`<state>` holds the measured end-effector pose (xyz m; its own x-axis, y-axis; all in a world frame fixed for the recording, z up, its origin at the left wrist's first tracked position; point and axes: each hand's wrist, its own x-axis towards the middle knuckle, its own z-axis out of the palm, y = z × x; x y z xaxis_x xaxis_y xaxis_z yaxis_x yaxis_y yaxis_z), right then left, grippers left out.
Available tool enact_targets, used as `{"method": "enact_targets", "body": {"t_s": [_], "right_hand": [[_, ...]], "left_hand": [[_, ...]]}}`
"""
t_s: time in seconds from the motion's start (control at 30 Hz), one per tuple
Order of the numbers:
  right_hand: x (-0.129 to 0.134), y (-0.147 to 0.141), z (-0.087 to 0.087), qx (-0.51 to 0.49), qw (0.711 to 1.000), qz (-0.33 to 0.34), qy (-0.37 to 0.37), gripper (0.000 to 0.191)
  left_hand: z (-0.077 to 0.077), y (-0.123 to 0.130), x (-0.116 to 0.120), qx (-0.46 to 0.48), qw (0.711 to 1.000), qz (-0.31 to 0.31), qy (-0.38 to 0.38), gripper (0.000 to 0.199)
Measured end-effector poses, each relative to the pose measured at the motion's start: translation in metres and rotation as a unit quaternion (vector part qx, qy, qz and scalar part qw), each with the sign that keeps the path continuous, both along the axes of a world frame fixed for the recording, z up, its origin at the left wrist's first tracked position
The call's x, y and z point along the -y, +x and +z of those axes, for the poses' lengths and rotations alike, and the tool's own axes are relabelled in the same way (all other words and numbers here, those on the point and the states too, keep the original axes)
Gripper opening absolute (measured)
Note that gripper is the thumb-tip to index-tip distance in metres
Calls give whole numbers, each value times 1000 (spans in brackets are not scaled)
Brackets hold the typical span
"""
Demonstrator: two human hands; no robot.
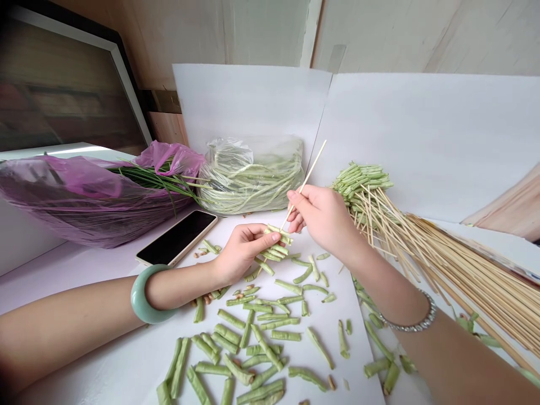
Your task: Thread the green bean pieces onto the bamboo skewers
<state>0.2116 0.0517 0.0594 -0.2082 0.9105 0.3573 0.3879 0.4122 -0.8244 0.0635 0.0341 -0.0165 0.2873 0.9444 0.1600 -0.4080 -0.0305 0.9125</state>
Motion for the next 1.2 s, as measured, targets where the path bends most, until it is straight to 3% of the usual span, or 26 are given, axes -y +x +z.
{"method": "enact_targets", "body": {"t_s": [0.23, 0.5, 0.63, 0.77, 0.93, 1.1, 1.2], "right_hand": [[1, 1, 2, -10, 1000, -3, 1, 33], [1, -5, -3, 4, 999, 21, -29, 33], [2, -5, -1, 1, 999, 4, -37, 31], [0, -2, 2, 12, 997, 28, -68, 29], [-3, 14, 16, -16, 997, 14, -70, 11], [-6, 35, 29, -77, 996, -36, -20, 50], [-11, 48, 30, -14, 998, -41, 48, 68]], "left_hand": [[-4, 0, -2, 8, 1000, -17, -6, 27], [3, -1, 1, -11, 999, 27, 20, 21], [4, -1, 1, -29, 999, 32, 27, 20], [2, -1, 1, -50, 998, 29, 13, 22], [-1, 0, 1, -51, 998, 24, -7, 24], [-1, 0, 1, -32, 999, 27, -24, 35], [0, 0, 2, -47, 999, 11, -17, 34]]}}
